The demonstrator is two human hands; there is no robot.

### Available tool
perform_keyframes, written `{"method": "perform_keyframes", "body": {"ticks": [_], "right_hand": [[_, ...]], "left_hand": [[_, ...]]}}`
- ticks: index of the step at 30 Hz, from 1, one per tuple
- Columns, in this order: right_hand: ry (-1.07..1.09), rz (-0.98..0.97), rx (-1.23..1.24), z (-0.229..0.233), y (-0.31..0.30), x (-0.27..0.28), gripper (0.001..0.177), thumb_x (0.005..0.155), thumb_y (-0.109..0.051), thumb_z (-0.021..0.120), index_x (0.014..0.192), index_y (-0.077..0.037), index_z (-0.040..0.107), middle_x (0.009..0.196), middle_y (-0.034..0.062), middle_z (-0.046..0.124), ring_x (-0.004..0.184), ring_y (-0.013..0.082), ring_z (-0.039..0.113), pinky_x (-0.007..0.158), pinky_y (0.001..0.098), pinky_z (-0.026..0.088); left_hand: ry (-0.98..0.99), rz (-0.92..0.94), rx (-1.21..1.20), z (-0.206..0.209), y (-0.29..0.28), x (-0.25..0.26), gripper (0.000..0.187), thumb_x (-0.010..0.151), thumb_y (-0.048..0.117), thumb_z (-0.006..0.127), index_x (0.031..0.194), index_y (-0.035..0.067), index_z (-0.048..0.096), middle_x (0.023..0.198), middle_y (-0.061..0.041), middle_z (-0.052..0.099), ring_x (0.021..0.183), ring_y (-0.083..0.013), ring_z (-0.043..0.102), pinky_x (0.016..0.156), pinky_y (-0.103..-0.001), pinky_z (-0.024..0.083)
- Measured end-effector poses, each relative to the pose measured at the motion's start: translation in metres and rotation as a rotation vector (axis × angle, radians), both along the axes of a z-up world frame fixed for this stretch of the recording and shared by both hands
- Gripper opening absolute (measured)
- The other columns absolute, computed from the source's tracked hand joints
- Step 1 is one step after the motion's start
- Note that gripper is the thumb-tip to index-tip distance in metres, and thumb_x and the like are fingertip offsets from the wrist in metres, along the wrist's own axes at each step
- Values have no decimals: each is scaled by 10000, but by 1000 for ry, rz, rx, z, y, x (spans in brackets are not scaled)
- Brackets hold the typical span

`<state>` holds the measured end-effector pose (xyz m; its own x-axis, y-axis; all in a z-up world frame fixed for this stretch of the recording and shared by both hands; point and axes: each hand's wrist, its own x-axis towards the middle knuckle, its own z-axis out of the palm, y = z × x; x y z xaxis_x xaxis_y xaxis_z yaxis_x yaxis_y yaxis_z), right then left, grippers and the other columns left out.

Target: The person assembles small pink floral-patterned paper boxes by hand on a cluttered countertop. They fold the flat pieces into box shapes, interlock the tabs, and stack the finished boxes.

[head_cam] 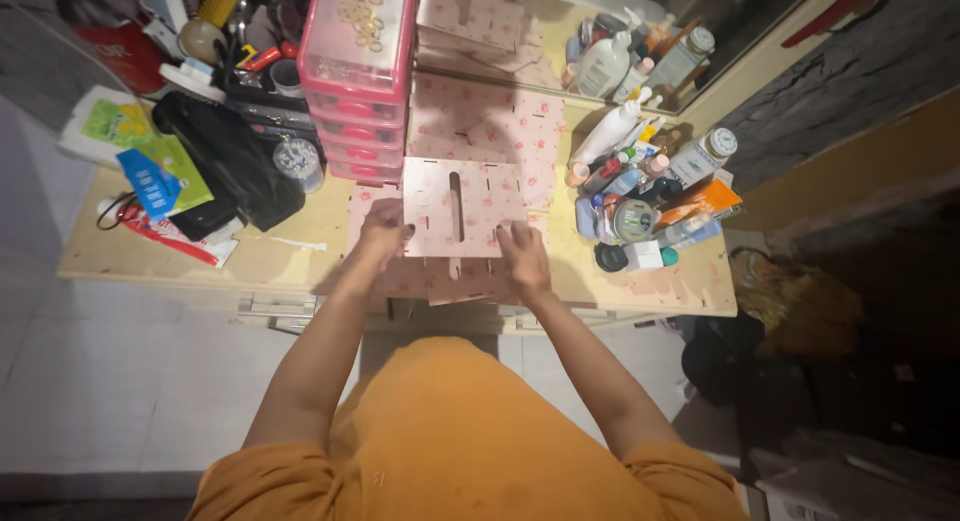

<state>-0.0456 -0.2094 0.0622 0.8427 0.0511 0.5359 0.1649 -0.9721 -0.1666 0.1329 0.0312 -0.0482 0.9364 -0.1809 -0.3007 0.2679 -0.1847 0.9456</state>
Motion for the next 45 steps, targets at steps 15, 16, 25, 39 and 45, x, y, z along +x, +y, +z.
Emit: {"method": "perform_keyframes", "body": {"ticks": [15,16,25,39,45], "right_hand": [[112,-180,581,-66,-121,110,281,972,-137,597,1226,-90,708,1205,146,701,1150,343,674,964,409,552],[126,-307,642,-66,-139,134,275,986,-202,622,1225,-91,701,1180,167,707,1131,353,680,944,419,546],[192,-501,947,-86,-230,246,464,735,-57,756,1172,11,616,1071,143,705,992,288,689,838,383,546],[195,-64,1850,-130,-243,272,232,977,-41,564,1190,-34,657,1095,47,664,907,159,659,767,319,574],[210,-75,1598,-125,-245,269,217,955,-40,589,1157,-30,666,1064,55,695,885,173,664,751,323,564]], "left_hand": [[-261,-11,649,60,-7,-7,415,806,249,757,1179,96,661,1173,-162,683,1123,-348,641,965,-468,498],[-205,12,658,64,-11,-7,414,807,273,768,1170,103,666,1156,-162,685,1105,-350,645,957,-472,492],[-608,177,720,61,-44,-20,339,755,93,720,1093,86,750,1052,-158,723,985,-394,653,879,-472,530],[-332,159,778,75,-47,-30,565,742,154,730,1303,165,656,1298,-132,616,1147,-410,579,974,-490,473],[-258,127,812,81,-50,-28,559,762,227,796,1297,162,646,1264,-102,623,1184,-339,595,995,-461,491]]}}
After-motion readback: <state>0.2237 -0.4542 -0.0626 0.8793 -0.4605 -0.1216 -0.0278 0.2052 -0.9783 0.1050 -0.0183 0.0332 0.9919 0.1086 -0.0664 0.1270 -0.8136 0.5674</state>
